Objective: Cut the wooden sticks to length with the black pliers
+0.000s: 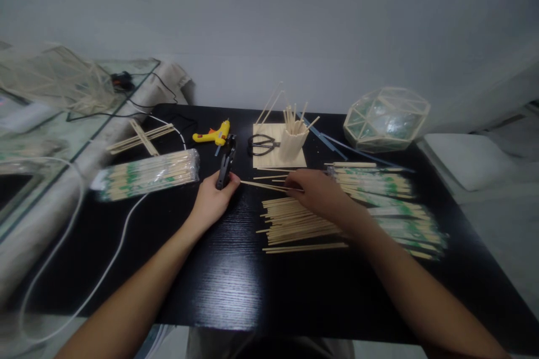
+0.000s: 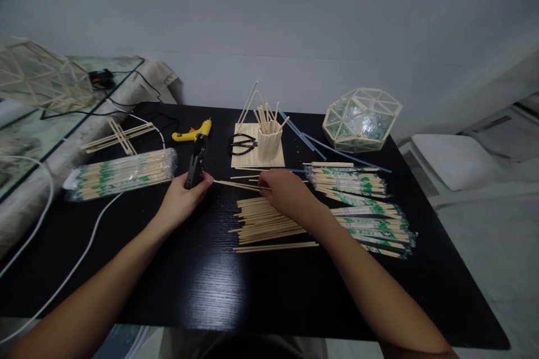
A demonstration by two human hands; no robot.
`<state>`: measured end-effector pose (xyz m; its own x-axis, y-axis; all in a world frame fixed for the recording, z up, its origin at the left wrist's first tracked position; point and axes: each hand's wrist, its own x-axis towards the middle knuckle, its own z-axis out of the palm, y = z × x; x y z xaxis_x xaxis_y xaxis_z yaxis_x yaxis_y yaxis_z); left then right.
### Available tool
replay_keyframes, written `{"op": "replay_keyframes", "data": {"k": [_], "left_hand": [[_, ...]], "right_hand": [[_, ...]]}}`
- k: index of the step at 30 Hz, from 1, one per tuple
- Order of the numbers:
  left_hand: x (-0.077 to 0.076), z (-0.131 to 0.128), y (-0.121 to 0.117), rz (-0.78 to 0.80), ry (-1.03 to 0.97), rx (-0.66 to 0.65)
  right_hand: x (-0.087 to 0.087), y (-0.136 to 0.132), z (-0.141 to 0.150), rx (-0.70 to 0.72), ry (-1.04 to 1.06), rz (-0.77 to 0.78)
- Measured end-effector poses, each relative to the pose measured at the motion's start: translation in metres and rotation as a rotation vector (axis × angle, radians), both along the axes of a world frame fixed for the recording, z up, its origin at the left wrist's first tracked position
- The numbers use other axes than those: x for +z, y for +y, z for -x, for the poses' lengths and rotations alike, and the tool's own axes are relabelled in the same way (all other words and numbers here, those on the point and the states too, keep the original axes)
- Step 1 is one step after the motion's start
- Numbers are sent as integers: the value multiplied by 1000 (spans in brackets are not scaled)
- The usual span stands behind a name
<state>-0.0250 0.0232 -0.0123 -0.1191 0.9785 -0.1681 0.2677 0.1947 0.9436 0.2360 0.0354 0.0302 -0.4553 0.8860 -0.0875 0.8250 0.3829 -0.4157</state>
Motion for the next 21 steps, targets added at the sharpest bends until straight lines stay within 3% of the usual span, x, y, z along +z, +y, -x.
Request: {"op": "replay_keyframes", "data": {"k": [5, 14, 21], "left_hand": [[5, -1, -1, -102, 263, -84], [7, -3, -6, -128, 501, -226], [11, -5, -8, -88, 651, -304]], "right_hand": [[8, -7, 7, 126, -3, 134], [-6, -7, 11, 158, -100, 89], [-4, -7, 13, 146, -173, 100]]}}
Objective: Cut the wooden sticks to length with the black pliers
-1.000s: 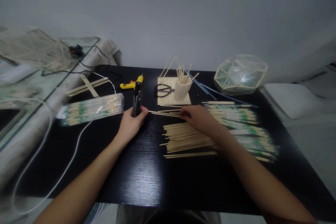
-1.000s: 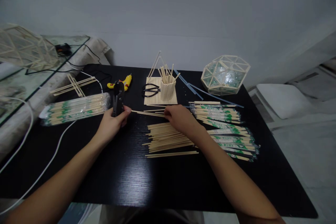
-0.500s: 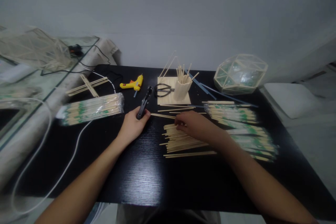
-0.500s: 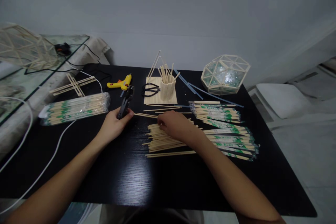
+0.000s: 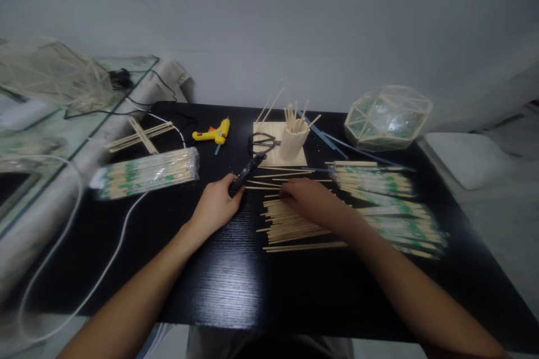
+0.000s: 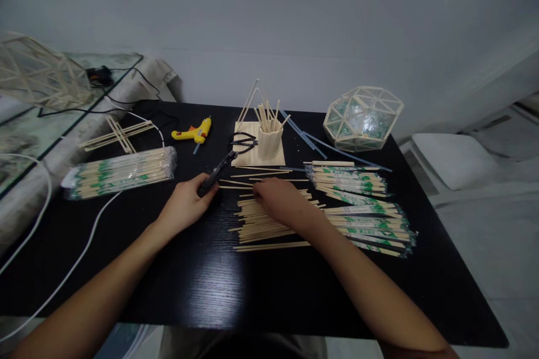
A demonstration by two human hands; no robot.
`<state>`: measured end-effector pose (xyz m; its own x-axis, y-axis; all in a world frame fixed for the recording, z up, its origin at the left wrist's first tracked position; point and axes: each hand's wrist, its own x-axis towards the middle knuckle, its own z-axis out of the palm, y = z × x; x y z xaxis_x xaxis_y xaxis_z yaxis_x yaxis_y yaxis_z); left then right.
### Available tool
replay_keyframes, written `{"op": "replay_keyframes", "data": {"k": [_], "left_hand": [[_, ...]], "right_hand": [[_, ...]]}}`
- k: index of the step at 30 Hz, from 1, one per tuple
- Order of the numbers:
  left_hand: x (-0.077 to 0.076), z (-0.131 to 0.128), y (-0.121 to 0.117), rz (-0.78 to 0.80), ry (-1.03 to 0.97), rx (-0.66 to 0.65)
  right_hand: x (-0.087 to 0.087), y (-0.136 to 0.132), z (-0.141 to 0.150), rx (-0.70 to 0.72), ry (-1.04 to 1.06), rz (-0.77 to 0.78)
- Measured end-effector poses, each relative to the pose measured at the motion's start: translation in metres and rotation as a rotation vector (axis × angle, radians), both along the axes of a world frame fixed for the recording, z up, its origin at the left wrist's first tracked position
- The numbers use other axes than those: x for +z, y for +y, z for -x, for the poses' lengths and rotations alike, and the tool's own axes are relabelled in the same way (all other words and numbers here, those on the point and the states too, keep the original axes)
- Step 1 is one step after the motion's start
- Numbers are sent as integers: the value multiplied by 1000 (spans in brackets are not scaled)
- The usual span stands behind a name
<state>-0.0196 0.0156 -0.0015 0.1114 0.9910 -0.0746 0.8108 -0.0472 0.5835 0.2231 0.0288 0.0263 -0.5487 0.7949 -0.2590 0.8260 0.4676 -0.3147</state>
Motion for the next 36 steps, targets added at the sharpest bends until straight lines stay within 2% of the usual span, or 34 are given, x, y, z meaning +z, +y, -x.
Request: {"op": "replay_keyframes", "data": {"k": [12, 24, 31, 36], "left_hand": [[-6, -1, 1, 15, 128, -35], [-7, 1, 1, 7, 212, -34], [-4, -1, 1, 32, 261, -29], [-5, -1, 1, 20, 272, -38]], "right_hand": [[-8, 0, 4, -46, -72, -119], [-16, 3, 1, -26, -55, -154], [-28, 3, -1, 59, -45, -263], [-32, -1, 2, 108, -116, -325]]}}
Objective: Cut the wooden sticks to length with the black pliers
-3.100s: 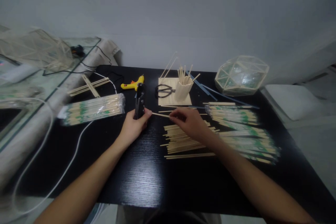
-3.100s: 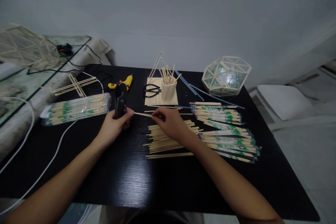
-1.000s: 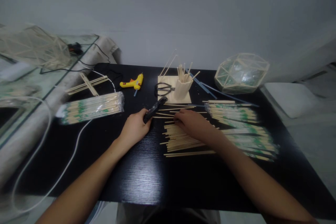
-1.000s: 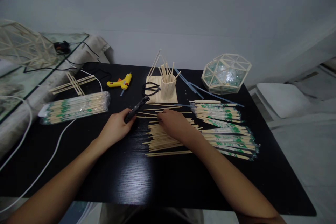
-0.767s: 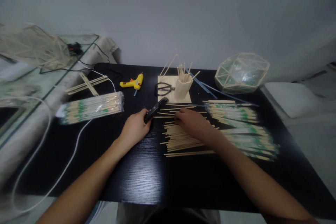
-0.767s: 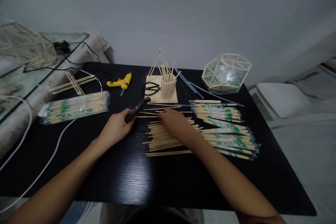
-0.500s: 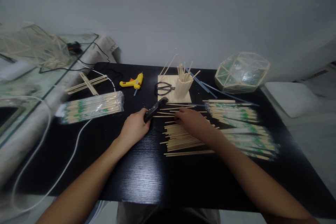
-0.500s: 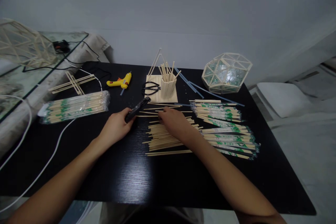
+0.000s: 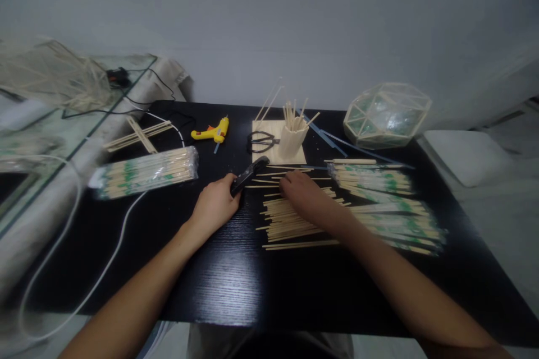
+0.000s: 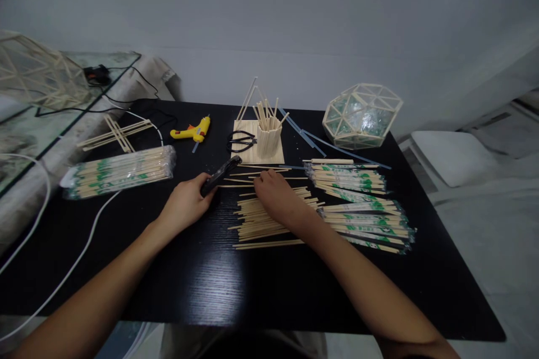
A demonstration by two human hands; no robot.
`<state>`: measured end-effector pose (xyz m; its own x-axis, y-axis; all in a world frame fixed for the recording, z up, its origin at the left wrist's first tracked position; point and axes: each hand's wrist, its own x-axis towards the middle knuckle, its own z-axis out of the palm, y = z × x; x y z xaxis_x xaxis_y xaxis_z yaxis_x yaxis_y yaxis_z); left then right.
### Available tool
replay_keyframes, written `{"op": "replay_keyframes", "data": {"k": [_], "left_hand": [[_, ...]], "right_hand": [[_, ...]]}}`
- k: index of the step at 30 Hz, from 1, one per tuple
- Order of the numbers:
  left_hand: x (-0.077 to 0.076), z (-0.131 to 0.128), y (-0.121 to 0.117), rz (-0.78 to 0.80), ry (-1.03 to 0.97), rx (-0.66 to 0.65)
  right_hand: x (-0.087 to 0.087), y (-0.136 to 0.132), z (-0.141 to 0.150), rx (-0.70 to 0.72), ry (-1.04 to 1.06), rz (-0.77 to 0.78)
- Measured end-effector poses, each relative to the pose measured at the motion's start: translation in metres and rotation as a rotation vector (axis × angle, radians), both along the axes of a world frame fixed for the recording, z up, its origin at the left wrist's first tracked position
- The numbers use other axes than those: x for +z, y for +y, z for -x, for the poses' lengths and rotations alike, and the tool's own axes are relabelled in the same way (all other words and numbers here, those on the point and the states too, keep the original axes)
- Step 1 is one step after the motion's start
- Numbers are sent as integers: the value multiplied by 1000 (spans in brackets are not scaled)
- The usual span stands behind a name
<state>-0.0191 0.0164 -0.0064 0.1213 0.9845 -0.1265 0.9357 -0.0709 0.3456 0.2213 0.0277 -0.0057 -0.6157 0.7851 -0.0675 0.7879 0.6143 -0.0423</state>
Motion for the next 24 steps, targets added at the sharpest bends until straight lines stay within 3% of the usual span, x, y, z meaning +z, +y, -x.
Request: {"op": "replay_keyframes", "data": {"k": [5, 9, 12, 18, 24], "left_hand": [[-1, 0, 0, 0, 5, -3], [1, 0, 0, 6, 2, -9], [2, 0, 0, 14, 17, -10], [3, -1, -1, 23, 21, -10], [3, 0, -1, 37, 30, -15]], "right_hand": [[3, -5, 4, 6, -83, 6], [11, -6, 2, 10, -4, -77], [24, -3, -2, -50, 167, -106], [53, 0, -12, -240, 656, -23], [54, 0, -15, -270, 981, 10]]}}
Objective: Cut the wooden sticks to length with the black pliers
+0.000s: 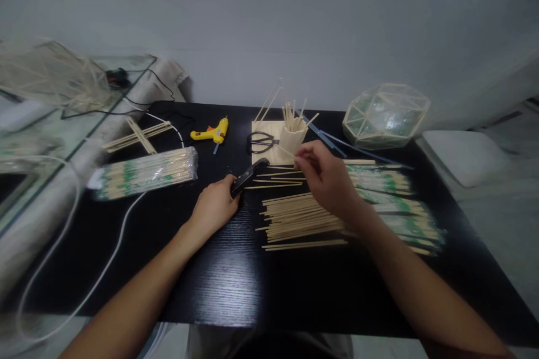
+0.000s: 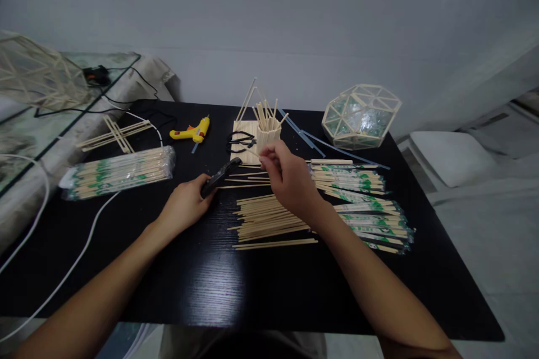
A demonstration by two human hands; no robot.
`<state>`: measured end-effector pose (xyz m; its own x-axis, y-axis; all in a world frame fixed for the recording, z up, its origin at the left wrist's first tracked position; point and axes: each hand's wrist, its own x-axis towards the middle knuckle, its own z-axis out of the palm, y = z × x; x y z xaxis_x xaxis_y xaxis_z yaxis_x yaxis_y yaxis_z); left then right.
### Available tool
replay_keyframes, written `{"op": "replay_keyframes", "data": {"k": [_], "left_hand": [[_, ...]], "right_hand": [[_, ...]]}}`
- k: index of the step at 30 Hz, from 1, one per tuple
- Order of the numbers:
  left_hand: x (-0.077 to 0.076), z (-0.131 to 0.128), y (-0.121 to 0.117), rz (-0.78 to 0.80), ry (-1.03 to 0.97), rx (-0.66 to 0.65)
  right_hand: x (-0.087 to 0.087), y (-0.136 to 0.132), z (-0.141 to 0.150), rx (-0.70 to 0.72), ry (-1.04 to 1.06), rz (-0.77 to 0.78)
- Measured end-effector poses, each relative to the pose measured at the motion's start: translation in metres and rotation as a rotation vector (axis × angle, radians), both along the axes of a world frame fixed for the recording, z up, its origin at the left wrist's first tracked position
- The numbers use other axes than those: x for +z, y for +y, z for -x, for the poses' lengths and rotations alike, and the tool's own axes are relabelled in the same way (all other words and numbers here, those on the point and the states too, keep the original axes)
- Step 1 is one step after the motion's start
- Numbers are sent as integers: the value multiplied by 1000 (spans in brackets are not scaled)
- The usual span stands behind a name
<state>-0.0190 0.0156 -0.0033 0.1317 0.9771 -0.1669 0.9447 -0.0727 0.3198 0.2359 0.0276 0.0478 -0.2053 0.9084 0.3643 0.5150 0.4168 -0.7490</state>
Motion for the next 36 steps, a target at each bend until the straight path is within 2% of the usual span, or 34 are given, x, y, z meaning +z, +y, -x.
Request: {"op": "replay_keyframes", "data": {"k": [4, 7, 15, 20, 25, 36], "left_hand": [[-2, 1, 0, -14, -11, -10], [-2, 1, 0, -6, -6, -13], [-1, 1, 1, -16, -71, 22], [4, 0, -2, -114, -245, 64], [9, -3, -7, -172, -366, 34], [8, -5, -9, -168, -385, -15]], "right_hand": [[-5, 3, -1, 3, 148, 60], [-5, 3, 0, -10, 181, 81], [-7, 2, 4, -1, 77, 72], [-13, -1, 10, 56, 75, 89], [-18, -6, 17, 128, 105, 149], [-29, -7, 23, 167, 130, 202]]}}
